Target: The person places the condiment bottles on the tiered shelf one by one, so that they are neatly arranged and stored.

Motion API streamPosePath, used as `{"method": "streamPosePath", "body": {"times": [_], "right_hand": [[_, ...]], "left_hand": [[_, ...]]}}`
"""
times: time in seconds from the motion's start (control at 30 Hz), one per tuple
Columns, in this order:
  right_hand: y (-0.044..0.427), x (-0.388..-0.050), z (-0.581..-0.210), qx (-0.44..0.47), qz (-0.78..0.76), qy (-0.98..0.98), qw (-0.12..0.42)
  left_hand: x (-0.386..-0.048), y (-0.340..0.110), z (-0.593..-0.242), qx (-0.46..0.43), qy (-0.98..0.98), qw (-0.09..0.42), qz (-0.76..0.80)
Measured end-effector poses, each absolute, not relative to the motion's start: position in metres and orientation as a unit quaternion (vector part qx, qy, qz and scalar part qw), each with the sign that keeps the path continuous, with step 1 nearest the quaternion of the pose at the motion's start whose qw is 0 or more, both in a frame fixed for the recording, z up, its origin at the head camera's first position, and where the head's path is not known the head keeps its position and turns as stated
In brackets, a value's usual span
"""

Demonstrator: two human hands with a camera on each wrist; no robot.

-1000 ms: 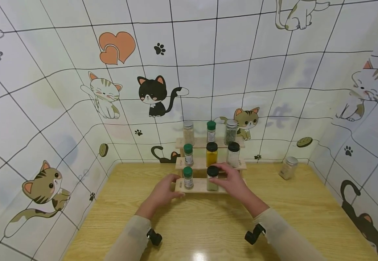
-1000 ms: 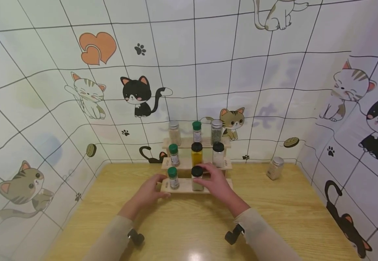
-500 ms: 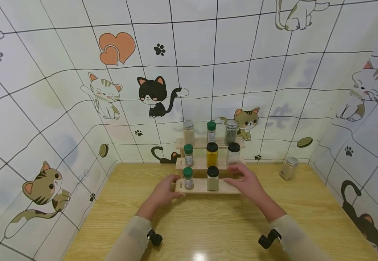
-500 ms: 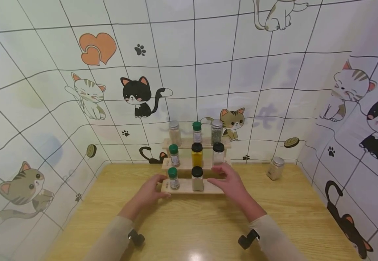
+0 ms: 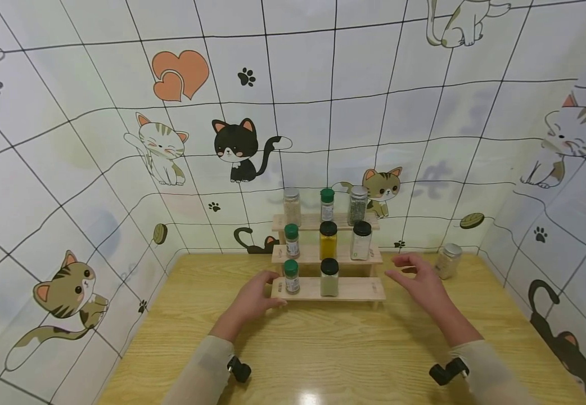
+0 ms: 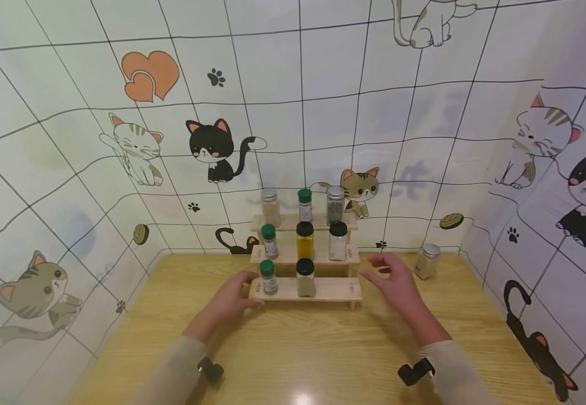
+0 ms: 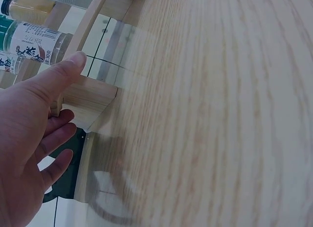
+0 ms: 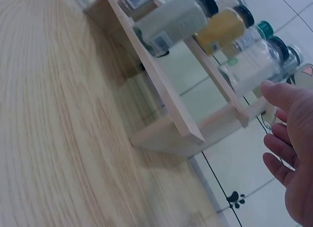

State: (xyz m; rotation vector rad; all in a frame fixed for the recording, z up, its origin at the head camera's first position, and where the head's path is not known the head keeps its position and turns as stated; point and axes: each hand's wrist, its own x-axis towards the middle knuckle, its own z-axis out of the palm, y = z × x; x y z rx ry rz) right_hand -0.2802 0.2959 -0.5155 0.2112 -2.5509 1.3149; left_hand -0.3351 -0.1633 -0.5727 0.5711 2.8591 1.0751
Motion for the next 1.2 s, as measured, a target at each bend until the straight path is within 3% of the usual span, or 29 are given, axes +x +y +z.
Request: {"method": "streamPosePath", "body": {"times": [0.67, 0.87, 1.2], "right_hand": [[0.382, -0.298, -0.532, -0.087, 0.389, -0.87, 0.29], [0.397, -0.308, -0.543, -0.131, 0.387, -0.865, 0.292], [0.41, -0.327, -0.561, -0.175, 0.453, -0.842, 0.232]], "left_hand": [[-0.332, -0.161, -0.57, 0.181, 0.92, 0.019, 0.347], [-0.331, -0.161, -0.568, 0.18, 0.92, 0.019, 0.348], [-0.329, -0.16, -0.565, 0.177, 0.921, 0.012, 0.346]]}}
